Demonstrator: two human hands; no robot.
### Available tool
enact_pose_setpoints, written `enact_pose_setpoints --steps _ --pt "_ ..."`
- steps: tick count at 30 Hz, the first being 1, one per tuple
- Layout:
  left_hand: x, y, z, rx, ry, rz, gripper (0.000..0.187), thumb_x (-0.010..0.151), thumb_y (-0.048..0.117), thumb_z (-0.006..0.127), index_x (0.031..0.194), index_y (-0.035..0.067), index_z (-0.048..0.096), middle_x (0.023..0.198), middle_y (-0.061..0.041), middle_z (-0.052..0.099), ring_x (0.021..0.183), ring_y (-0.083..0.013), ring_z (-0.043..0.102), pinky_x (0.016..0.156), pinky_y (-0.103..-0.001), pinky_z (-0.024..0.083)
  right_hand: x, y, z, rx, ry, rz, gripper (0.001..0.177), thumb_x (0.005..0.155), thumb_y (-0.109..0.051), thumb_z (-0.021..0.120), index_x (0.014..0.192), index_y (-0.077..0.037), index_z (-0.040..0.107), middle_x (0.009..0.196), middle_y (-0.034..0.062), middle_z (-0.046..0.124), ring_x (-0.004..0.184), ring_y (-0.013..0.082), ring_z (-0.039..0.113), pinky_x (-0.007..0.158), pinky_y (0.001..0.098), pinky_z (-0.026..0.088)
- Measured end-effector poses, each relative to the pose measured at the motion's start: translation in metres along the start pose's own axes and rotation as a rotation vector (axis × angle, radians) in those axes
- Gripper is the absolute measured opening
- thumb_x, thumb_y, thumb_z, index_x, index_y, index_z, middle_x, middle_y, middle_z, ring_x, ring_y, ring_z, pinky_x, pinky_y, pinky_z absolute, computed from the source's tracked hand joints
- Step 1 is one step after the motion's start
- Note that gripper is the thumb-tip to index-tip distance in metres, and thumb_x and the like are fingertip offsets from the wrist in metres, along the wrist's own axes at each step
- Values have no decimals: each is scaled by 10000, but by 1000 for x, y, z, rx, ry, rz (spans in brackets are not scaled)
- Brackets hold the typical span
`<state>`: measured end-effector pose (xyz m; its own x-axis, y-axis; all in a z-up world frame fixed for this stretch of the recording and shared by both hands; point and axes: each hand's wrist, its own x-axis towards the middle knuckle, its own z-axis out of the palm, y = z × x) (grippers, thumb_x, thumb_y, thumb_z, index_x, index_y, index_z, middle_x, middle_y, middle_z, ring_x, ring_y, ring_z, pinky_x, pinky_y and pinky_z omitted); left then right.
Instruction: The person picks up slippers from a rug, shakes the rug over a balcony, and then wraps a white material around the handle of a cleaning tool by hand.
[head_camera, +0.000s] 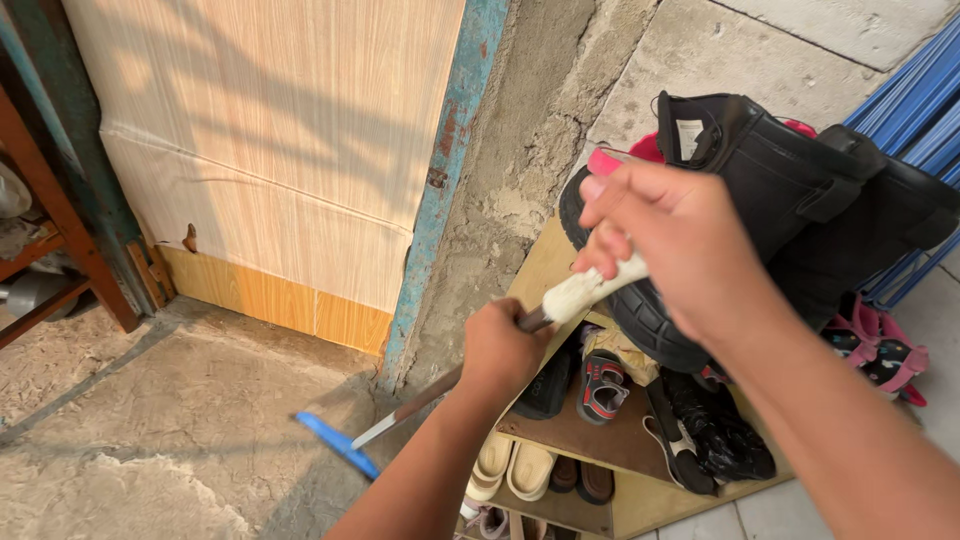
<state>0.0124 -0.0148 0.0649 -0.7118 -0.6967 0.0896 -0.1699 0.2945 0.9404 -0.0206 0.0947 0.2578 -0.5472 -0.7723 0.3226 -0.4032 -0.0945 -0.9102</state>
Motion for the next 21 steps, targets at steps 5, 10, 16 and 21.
enact_pose_setpoints --steps 5,10,16,21 --pt "23 -24 12 -12 -123 96 365 722 348 861 835 22 738 766 -176 731 736 -334 754 719 -427 575 1 28 17 -156 -41 -27 200 965 -127 617 815 2 645 631 0 606 536 66 552 611 286 575" --pt "-5 -78 7 52 -279 5 308 786 366 820 893 79 791 844 -156 766 846 -312 752 746 -415 554 -32 78 50 -225 -198 153 257 985 -156 640 774 -10 646 604 5 594 547 61 543 536 265 462" --pt "-37 -22 -15 93 -82 -8 208 790 238 773 869 45 781 783 -206 744 759 -342 760 729 -414 576 -23 32 17 -37 -208 116 246 1008 -146 605 833 19 658 623 20 590 593 80 579 653 271 538" --pt "-35 22 -25 27 -18 37 218 797 231 780 896 37 773 772 -219 724 743 -367 732 719 -438 568 -18 -17 4 -127 -211 -49 249 1042 -144 596 855 8 662 648 -1 562 587 78 571 666 290 573"
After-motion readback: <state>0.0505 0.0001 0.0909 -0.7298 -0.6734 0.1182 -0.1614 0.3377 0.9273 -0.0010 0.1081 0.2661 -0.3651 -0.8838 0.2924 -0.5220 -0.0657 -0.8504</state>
